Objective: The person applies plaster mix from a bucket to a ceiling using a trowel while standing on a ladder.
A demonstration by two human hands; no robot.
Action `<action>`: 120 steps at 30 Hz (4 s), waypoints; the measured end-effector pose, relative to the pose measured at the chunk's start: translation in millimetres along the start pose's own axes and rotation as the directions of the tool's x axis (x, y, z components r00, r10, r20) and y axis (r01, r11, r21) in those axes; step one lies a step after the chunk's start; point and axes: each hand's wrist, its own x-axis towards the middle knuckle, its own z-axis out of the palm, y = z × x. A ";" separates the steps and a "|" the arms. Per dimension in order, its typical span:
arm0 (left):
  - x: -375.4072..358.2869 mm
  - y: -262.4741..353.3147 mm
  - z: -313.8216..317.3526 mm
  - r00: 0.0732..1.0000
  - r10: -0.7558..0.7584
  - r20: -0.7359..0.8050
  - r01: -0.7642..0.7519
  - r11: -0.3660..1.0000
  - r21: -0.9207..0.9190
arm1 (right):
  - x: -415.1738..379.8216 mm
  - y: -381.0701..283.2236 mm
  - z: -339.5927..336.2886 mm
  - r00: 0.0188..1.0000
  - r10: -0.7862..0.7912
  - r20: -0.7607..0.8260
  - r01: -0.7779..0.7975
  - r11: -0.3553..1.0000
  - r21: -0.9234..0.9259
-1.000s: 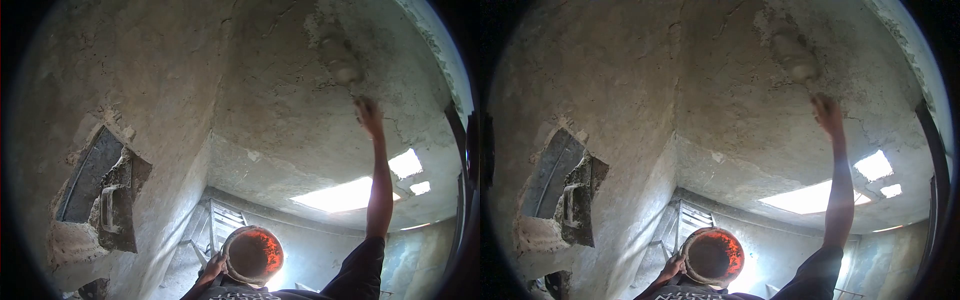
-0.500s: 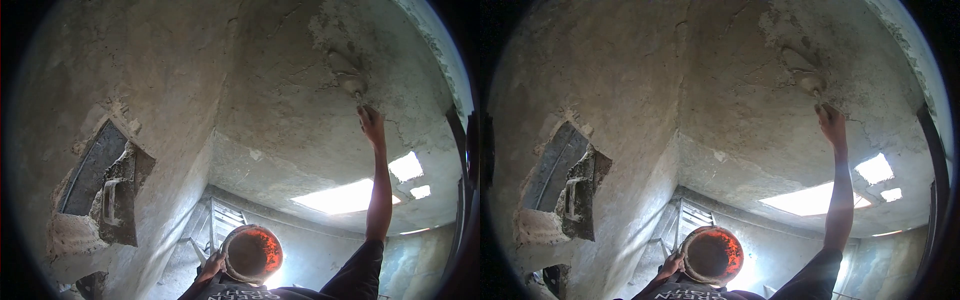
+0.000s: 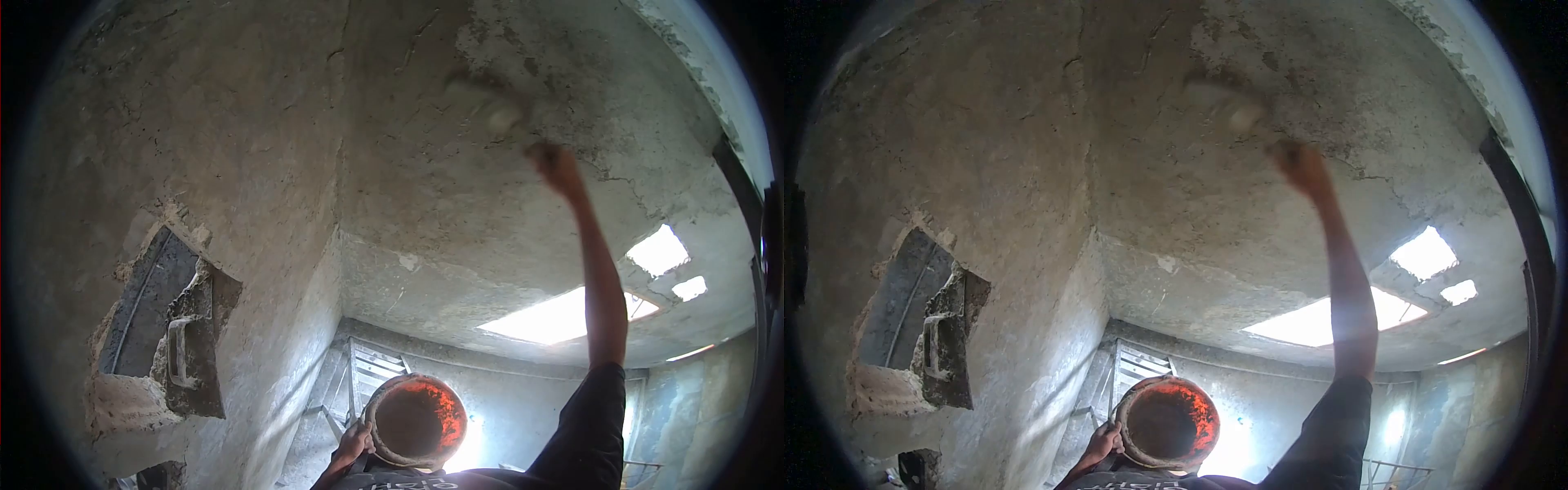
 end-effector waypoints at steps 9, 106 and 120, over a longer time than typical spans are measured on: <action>3.4 -6.3 -6.7 1.000 -0.011 0.019 0.011 1.000 -0.024 | -10.2 -65.5 -43.4 0.979 0.196 -0.054 -0.184 0.969 0.166; -4.6 29.4 50.5 0.999 0.043 0.025 -0.050 0.868 0.494 | -661.0 -90.5 103.5 0.599 0.249 0.761 -0.799 0.247 0.548; -26.9 -6.6 -5.9 0.986 0.080 -0.148 -0.031 0.950 0.310 | -511.2 -68.7 120.0 0.791 0.338 0.510 -0.598 0.606 0.525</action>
